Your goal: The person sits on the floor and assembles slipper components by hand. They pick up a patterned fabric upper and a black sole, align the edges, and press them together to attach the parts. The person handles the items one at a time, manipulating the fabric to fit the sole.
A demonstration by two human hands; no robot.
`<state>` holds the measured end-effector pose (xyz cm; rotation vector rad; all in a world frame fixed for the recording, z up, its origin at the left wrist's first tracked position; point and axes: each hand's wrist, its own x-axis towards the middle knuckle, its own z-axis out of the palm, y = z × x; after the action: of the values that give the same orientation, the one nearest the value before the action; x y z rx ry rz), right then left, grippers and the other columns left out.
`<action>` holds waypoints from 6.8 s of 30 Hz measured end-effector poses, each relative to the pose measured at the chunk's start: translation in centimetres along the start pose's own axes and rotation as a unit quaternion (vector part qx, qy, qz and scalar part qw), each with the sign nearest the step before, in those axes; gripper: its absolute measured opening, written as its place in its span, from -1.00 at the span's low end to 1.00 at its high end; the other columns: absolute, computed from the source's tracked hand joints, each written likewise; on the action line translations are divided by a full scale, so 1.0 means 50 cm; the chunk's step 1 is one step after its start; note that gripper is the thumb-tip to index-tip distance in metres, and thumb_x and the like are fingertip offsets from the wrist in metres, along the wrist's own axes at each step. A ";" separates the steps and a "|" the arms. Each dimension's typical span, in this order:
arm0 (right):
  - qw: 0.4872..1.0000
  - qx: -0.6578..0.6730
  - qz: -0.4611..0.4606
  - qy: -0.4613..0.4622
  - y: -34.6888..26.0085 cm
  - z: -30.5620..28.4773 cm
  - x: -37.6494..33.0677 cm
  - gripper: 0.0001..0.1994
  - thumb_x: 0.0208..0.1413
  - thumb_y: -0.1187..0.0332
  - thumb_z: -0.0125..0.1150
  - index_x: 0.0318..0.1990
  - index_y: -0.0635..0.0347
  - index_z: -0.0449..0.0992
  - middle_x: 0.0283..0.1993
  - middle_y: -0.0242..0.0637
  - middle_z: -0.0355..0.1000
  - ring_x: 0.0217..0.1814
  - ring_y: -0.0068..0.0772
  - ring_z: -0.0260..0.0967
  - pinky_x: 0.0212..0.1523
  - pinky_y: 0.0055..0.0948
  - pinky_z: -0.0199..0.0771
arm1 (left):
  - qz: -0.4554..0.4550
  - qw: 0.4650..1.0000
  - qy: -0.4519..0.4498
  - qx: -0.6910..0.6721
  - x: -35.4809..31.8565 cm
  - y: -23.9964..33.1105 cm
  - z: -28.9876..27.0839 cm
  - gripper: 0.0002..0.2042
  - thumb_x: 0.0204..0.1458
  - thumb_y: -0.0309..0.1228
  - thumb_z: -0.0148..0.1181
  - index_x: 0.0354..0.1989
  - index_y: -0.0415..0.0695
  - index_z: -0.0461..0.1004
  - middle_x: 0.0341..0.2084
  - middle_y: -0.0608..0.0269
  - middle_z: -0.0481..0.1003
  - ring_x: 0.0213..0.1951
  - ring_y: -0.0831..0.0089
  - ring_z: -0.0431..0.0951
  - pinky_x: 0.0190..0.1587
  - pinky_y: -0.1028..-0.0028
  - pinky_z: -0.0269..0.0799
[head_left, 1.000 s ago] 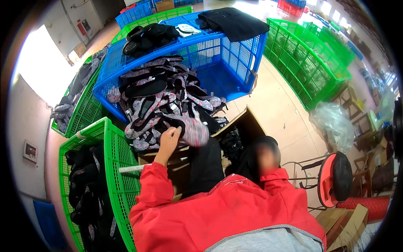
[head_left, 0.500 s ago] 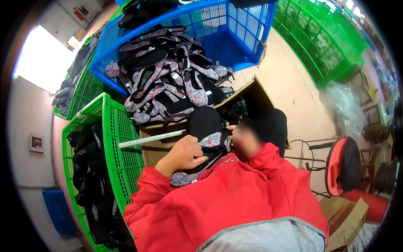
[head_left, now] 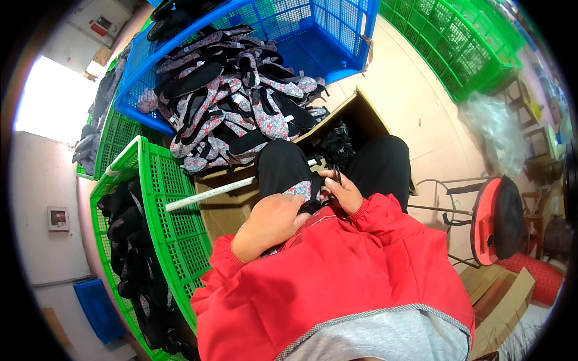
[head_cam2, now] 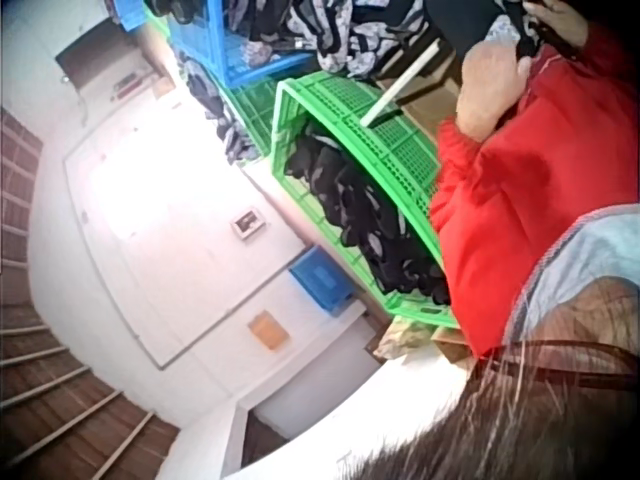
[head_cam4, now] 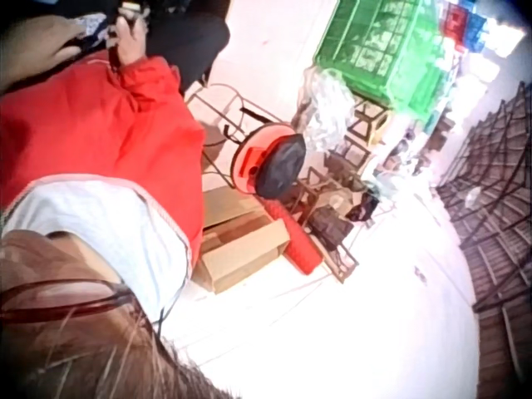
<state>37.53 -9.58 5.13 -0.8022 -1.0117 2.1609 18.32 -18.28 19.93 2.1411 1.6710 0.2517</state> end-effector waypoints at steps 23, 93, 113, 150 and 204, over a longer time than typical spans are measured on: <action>0.999 0.017 0.027 -0.002 0.011 -0.027 0.003 -0.65 0.32 0.35 0.07 0.20 0.27 0.33 -0.21 -0.35 0.45 -0.29 -0.55 0.44 -0.18 -0.54 0.45 | -0.049 0.978 0.201 -0.033 0.017 0.011 0.107 -0.90 -0.11 -0.47 0.29 -0.41 -0.17 0.54 -0.45 0.17 0.53 -0.32 0.18 0.57 -0.25 0.28 0.49; 0.993 -0.089 -0.030 -0.072 -0.029 0.045 -0.030 -0.70 0.19 0.56 0.11 0.08 0.25 0.42 -0.02 -0.44 0.42 -0.19 -0.74 0.33 -0.16 -0.62 0.43 | -0.118 0.929 0.317 -0.153 0.032 -0.017 0.074 -1.00 0.02 -0.57 0.21 -0.40 -0.20 0.53 -0.51 0.14 0.48 -0.50 0.27 0.50 -0.43 0.38 0.37; 0.997 0.043 0.033 0.054 -0.001 -0.008 -0.002 -0.73 0.27 0.19 0.19 -0.09 0.22 0.46 -0.39 -0.44 0.38 -0.47 -0.63 0.31 -0.39 -0.63 0.34 | -0.109 0.920 0.314 -0.205 0.088 -0.045 0.132 -0.95 0.04 -0.56 0.22 -0.33 -0.22 0.55 -0.30 0.13 0.54 -0.22 0.23 0.54 -0.16 0.37 0.43; 0.996 -0.068 -0.037 0.047 -0.088 0.013 0.014 -0.86 0.12 0.44 0.37 -0.29 0.18 0.47 -0.41 -0.58 0.36 -0.37 -0.75 0.26 -0.30 -0.68 0.30 | -0.061 0.939 0.091 -0.326 0.070 -0.059 0.108 -0.88 0.07 -0.45 0.24 -0.30 -0.26 0.56 -0.40 0.18 0.48 -0.28 0.33 0.49 -0.19 0.41 0.39; 0.943 -0.182 0.162 -0.226 -0.149 -0.014 -0.020 -0.81 0.39 0.29 -0.01 -0.08 0.24 0.30 -0.21 -0.31 0.42 -0.24 -0.58 0.38 -0.23 -0.57 0.38 | -0.248 0.779 0.135 -0.560 0.105 -0.046 0.158 -0.90 0.08 -0.48 0.29 -0.32 -0.24 0.52 -0.48 0.44 0.46 -0.42 0.72 0.36 -0.38 0.63 0.29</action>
<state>40.68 -6.13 11.09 -0.6829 -1.6470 2.5473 20.72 -14.44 11.31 0.7696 1.5144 1.0933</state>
